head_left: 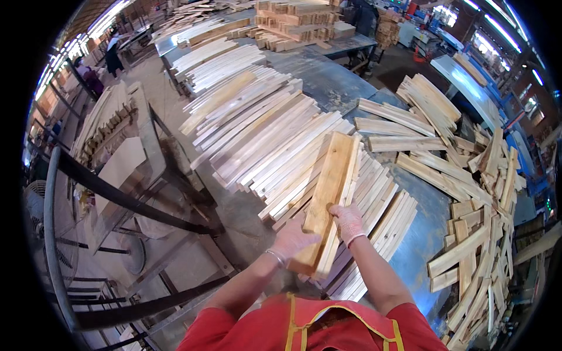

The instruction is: The person picks up individual wooden planks from a large pile on a metal table and stacks them neatly in a separate pile. The person handles the planks one by one, aligning them carefully to form a uniform stack.

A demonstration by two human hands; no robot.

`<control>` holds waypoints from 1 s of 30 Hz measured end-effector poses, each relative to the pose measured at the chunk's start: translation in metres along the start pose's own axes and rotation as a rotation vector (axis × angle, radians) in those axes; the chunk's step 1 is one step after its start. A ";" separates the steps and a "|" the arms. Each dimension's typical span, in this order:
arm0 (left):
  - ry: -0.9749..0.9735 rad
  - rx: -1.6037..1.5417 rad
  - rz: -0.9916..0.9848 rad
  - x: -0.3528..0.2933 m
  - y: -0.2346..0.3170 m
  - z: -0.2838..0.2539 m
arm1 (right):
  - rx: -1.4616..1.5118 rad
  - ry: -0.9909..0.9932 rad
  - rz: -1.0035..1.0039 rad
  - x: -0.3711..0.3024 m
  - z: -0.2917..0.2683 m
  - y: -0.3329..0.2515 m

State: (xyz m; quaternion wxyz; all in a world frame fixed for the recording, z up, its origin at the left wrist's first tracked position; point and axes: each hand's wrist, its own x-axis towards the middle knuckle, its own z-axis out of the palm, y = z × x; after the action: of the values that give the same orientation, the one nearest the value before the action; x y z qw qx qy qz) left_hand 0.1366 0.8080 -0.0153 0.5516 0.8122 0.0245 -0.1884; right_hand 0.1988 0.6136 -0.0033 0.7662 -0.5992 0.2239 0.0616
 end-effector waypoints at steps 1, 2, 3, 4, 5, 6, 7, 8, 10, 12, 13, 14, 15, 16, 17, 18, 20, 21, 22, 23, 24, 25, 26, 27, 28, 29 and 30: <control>0.015 -0.269 0.013 0.000 0.003 0.003 | -0.017 -0.039 0.022 0.003 -0.009 -0.003; -0.065 -0.399 -0.073 0.003 0.006 0.002 | -0.034 -0.077 0.045 0.005 -0.019 -0.005; -0.146 -0.528 -0.162 0.007 0.010 0.000 | -0.068 -0.072 0.072 0.006 -0.027 -0.005; -0.219 -0.650 -0.255 0.008 0.019 -0.006 | -0.072 -0.100 0.081 0.005 -0.027 -0.008; -0.098 -0.581 -0.310 0.014 0.022 0.000 | -0.078 -0.129 0.091 0.005 -0.028 -0.012; -0.179 -0.638 -0.320 0.020 0.017 -0.003 | -0.085 -0.161 0.101 0.004 -0.028 -0.015; -0.263 -0.689 -0.325 0.027 0.021 -0.011 | -0.087 -0.151 0.089 0.006 -0.030 -0.012; -0.346 -0.740 -0.329 0.032 0.026 -0.017 | -0.091 -0.144 0.077 0.010 -0.032 -0.008; -0.274 -0.501 -0.227 0.026 0.046 -0.020 | -0.044 -0.161 0.076 0.011 -0.035 -0.007; -0.236 -0.186 -0.065 0.022 0.064 -0.028 | 0.058 -0.210 0.093 0.008 -0.032 -0.015; -0.157 -0.122 -0.065 0.024 0.068 -0.028 | 0.069 -0.177 0.055 0.010 -0.030 -0.012; -0.079 -0.059 -0.064 0.027 0.071 -0.026 | 0.079 -0.142 0.016 0.014 -0.024 -0.007; -0.002 0.004 -0.062 0.029 0.075 -0.027 | 0.089 -0.106 -0.022 0.016 -0.018 -0.002; -0.026 0.182 -0.040 0.029 0.097 -0.041 | 0.098 -0.041 -0.014 0.012 -0.004 -0.005; -0.058 0.357 -0.011 0.029 0.133 -0.063 | 0.105 0.033 -0.009 0.000 0.015 -0.019; -0.081 0.535 0.016 0.027 0.152 -0.077 | 0.114 0.098 -0.001 -0.010 0.034 -0.030; 0.022 0.564 0.149 0.050 0.120 -0.078 | -0.049 0.188 0.045 -0.010 0.059 -0.030; -0.007 0.558 0.113 0.062 0.112 -0.082 | -0.016 0.112 0.098 -0.004 0.059 -0.020; -0.028 0.558 0.071 0.071 0.101 -0.088 | 0.023 0.027 0.150 -0.002 0.063 -0.012; 0.004 0.543 0.059 0.077 0.076 -0.092 | 0.014 -0.076 0.108 -0.015 0.076 -0.013; 0.024 0.543 0.066 0.080 0.073 -0.096 | 0.013 -0.121 0.089 -0.021 0.071 -0.006; 0.033 0.542 0.068 0.083 0.067 -0.097 | 0.012 -0.168 0.072 -0.025 0.067 0.003; 0.033 0.542 0.065 0.080 0.067 -0.091 | 0.010 -0.217 0.053 -0.028 0.063 0.011; 0.009 0.627 0.081 0.072 0.068 -0.084 | 0.056 -0.236 0.100 -0.028 0.058 0.021; 0.003 0.708 0.093 0.055 0.080 -0.084 | 0.148 -0.265 0.174 -0.034 0.059 0.014; 0.006 0.783 0.114 0.044 0.086 -0.082 | 0.237 -0.278 0.245 -0.040 0.058 0.005; 0.015 0.890 0.113 0.041 0.085 -0.075 | 0.138 -0.364 0.186 -0.039 0.050 0.002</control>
State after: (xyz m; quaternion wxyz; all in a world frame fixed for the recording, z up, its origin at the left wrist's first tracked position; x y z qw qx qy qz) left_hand 0.2161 0.8354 0.0708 0.1579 0.9718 -0.0992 -0.1445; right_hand 0.1771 0.6678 0.0204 0.8241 -0.5012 0.1399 0.2237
